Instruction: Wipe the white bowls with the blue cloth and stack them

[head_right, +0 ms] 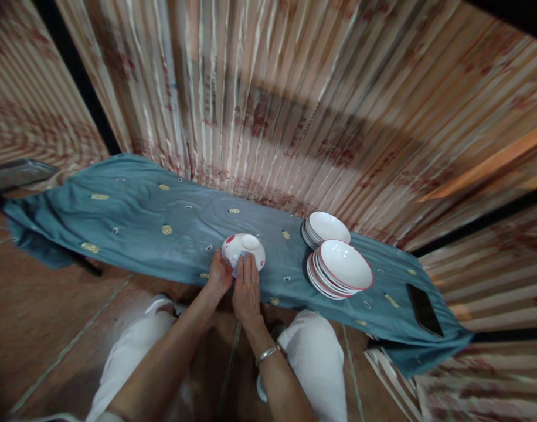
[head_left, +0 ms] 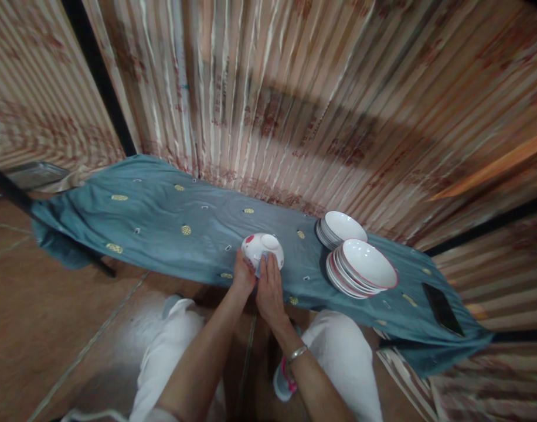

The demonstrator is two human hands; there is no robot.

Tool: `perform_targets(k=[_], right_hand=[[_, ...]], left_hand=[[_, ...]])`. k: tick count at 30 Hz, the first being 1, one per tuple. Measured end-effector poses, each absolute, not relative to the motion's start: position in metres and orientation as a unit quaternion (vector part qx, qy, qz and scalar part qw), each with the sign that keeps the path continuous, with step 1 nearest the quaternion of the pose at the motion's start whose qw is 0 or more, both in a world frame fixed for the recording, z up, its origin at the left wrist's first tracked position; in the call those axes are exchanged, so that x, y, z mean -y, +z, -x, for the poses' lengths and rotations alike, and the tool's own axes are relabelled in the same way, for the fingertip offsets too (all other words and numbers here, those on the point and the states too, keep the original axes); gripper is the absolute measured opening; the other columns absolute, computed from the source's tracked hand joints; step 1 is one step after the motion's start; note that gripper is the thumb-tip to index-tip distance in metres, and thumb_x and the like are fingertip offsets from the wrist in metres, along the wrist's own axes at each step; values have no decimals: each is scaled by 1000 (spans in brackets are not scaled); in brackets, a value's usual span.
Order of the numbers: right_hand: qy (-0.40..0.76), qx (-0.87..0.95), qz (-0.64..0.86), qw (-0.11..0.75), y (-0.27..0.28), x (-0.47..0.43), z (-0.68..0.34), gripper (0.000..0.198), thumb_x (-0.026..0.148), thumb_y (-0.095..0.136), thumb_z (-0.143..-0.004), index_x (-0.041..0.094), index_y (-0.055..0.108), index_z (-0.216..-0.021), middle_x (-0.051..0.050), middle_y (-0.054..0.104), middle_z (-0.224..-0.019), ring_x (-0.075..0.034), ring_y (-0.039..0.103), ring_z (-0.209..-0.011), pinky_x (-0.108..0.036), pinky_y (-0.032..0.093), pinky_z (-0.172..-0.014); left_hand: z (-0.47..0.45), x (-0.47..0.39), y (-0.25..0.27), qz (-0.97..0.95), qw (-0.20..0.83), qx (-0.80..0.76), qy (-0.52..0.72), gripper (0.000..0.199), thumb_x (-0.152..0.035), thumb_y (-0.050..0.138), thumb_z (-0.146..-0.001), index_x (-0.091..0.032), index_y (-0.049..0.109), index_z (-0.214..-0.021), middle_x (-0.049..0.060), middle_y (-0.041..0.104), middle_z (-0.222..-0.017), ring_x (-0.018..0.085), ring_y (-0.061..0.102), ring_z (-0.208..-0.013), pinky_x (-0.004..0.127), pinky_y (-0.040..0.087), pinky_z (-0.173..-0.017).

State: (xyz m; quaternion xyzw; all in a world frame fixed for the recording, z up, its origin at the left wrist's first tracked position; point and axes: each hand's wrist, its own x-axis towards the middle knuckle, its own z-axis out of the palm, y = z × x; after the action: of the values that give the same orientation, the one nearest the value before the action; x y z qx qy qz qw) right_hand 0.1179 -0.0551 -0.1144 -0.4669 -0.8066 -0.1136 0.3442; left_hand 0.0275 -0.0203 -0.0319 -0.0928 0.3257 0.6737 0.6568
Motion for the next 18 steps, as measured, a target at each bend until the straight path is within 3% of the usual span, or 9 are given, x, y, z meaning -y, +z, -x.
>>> perform_targets(k=[7, 11, 14, 18], right_hand=[[-133, 853, 423, 275, -93, 45, -129, 61, 6, 36, -93, 13, 36, -154, -18, 44, -155, -29, 32, -150, -52, 39, -115], [-108, 843, 458, 260, -79, 36, -139, 63, 5, 41, -90, 11, 39, -152, -21, 42, -156, -30, 29, -151, -55, 38, -115], [-95, 835, 470, 269, -67, 25, -150, 64, 3, 42, -88, 12, 42, -151, -21, 40, -157, -29, 27, -151, -54, 38, -115], [-76, 813, 487, 310, -57, 6, -166, 54, 8, 38, -92, 12, 49, -145, -23, 47, -151, -29, 40, -144, -52, 43, -112]], left_hand=[[-30, 25, -25, 71, 663, -336, 665, 46, -38, 33, -102, -10, 68, -115, 11, 78, -100, 22, 72, -105, 33, 53, -101], [-36, 26, -33, 1, 658, -327, 678, 37, -40, 46, -98, -13, 71, -104, 9, 78, -99, 20, 73, -99, 31, 54, -96], [-41, 26, -39, -46, 649, -369, 664, 32, -44, 63, -89, -14, 73, -93, 9, 77, -84, 21, 74, -88, 32, 56, -88], [-50, 27, -38, -125, 641, -386, 651, 33, -45, 70, -82, -13, 74, -86, 12, 77, -85, 27, 73, -97, 39, 53, -94]])
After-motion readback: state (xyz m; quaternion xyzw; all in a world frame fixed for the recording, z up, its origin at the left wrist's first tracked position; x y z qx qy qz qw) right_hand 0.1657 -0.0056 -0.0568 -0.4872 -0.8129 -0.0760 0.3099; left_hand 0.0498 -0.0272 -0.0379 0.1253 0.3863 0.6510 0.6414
